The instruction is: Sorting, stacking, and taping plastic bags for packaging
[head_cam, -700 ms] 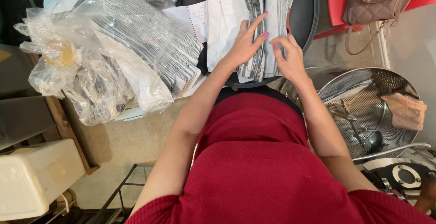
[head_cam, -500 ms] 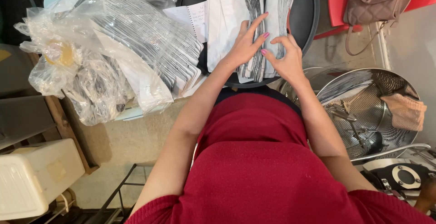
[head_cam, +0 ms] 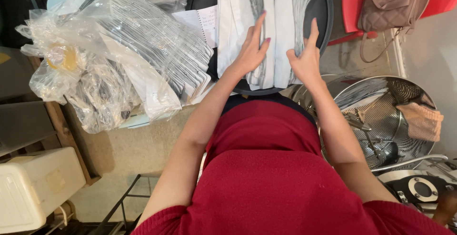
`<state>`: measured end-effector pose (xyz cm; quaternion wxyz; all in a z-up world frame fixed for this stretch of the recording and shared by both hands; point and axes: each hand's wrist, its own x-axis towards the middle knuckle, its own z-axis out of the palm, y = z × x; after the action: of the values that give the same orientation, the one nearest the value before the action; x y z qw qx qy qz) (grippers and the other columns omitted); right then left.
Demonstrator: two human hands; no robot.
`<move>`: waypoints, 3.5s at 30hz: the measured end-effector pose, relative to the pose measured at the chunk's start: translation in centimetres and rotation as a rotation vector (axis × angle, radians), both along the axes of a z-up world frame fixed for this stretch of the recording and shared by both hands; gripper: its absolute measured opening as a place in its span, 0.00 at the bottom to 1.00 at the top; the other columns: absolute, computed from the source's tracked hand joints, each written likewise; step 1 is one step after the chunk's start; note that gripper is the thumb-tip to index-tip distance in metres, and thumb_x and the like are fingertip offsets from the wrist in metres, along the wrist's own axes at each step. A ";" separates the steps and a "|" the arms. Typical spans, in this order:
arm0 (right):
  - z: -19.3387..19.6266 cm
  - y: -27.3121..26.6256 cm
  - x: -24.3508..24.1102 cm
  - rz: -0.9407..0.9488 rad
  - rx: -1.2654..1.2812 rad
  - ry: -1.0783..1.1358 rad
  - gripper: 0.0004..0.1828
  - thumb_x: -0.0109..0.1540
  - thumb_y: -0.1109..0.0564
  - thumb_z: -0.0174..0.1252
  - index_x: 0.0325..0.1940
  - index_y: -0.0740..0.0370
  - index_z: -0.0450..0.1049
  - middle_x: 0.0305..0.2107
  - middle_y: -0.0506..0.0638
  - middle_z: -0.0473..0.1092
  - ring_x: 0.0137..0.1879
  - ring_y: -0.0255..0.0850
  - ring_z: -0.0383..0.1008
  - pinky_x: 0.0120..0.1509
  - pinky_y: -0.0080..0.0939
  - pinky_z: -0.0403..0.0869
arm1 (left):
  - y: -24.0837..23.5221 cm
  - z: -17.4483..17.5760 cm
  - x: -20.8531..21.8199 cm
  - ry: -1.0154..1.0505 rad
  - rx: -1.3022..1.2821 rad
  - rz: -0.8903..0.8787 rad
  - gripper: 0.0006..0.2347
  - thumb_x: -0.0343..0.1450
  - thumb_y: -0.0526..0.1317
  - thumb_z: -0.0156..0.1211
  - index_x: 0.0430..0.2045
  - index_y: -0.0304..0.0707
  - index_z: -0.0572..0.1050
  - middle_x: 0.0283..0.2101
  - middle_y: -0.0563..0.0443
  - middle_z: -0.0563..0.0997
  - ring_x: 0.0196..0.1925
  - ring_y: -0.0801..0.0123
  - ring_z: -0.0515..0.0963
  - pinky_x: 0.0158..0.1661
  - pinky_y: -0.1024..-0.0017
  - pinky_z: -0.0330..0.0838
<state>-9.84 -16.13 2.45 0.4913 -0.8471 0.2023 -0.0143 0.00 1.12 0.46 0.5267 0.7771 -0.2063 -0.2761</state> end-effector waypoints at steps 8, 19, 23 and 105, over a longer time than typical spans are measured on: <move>-7.8 -4.7 8.5 -0.004 -0.234 0.140 0.26 0.58 0.46 0.65 0.53 0.68 0.74 0.45 0.64 0.77 0.51 0.63 0.76 0.52 0.56 0.75 | 3.3 -7.6 0.7 -0.103 0.108 0.219 0.32 0.77 0.40 0.45 0.75 0.52 0.36 0.66 0.27 0.61 0.68 0.29 0.62 0.67 0.43 0.55; -7.5 -8.5 8.0 0.105 -0.411 -0.092 0.18 0.60 0.55 0.61 0.49 0.71 0.78 0.39 0.67 0.79 0.45 0.65 0.79 0.48 0.58 0.75 | 12.2 5.1 -7.4 -0.706 0.033 0.486 0.16 0.79 0.33 0.49 0.63 0.36 0.67 0.59 0.40 0.69 0.64 0.54 0.70 0.68 0.58 0.67; 0.6 -7.1 7.1 0.176 -0.229 -0.346 0.15 0.65 0.62 0.64 0.54 0.74 0.76 0.45 0.61 0.78 0.50 0.49 0.78 0.52 0.49 0.76 | 19.9 5.0 -10.0 -0.812 0.180 0.873 0.18 0.71 0.29 0.51 0.57 0.34 0.69 0.55 0.39 0.67 0.61 0.49 0.70 0.64 0.54 0.64; 6.5 0.8 -4.2 0.199 0.575 -0.188 0.33 0.67 0.56 0.51 0.77 0.64 0.57 0.68 0.54 0.62 0.74 0.49 0.64 0.77 0.47 0.65 | 8.5 9.6 7.1 -0.771 -0.452 0.701 0.06 0.77 0.40 0.48 0.40 0.50 0.76 0.19 0.60 0.67 0.21 0.74 0.63 0.27 0.69 0.57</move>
<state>-14.00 -15.36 8.91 0.7261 -0.6841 0.0680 0.0135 7.12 9.61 10.07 0.6266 0.7116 -0.1675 0.2701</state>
